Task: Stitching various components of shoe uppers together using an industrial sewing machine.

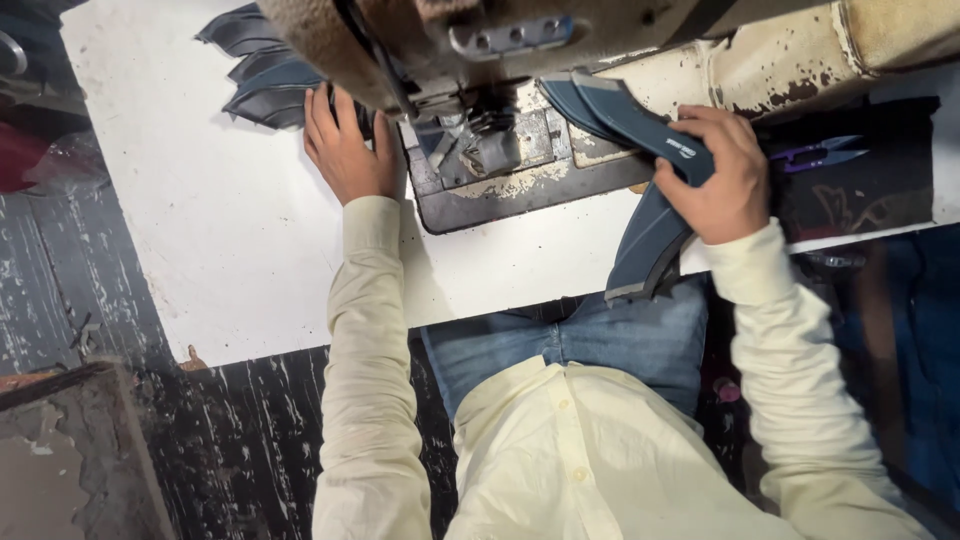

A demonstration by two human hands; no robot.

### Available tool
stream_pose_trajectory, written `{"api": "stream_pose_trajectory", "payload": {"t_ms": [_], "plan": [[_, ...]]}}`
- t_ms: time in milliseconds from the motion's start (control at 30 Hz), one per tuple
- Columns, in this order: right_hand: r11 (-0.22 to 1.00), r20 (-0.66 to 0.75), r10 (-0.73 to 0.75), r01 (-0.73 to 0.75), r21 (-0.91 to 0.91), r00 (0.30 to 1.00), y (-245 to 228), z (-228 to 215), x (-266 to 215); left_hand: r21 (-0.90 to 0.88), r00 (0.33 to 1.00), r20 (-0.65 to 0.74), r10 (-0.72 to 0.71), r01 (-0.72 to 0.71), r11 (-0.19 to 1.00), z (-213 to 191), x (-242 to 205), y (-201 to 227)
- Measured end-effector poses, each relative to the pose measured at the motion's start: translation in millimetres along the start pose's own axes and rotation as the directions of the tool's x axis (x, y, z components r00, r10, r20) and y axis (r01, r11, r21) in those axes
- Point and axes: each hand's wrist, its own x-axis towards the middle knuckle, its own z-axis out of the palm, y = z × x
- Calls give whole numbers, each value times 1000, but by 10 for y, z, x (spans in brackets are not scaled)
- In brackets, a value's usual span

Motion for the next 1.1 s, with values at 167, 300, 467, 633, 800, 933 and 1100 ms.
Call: {"api": "stream_pose_trajectory", "payload": {"t_ms": [167, 300, 467, 633, 800, 933, 1100], "plan": [[892, 87, 224, -240, 384, 971, -634, -410, -145, -208, 983, -183, 30, -68, 976, -264, -416, 249], [771, 93, 300, -299, 563, 949, -887, -10, -579, -655, 981, -164, -107, -27, 755, -913, -970, 1131], [778, 223, 106, -221, 588, 969, -1545, 436, -426, -841, 982, 104, -158, 171, 514, -1452, -1174, 1642], [358, 469, 149, -489, 795, 871, -1535, 440, 125, -943, 958, 217, -189, 255, 212, -1461, -1025, 1565], [612, 308, 96, -300, 732, 947, -1578, 501, 471, -899, 953, 222, -207, 282, 334, -1344, -907, 1545], [632, 268, 111, -276, 724, 957, -1634, 569, 520, -854, 917, 283, -281, 375, 362, -1265, -805, 1589], [717, 187, 87, -192, 670, 978, -1697, 546, 627, -891, 923, 228, -311, 327, 315, -1095, -821, 1623]]}}
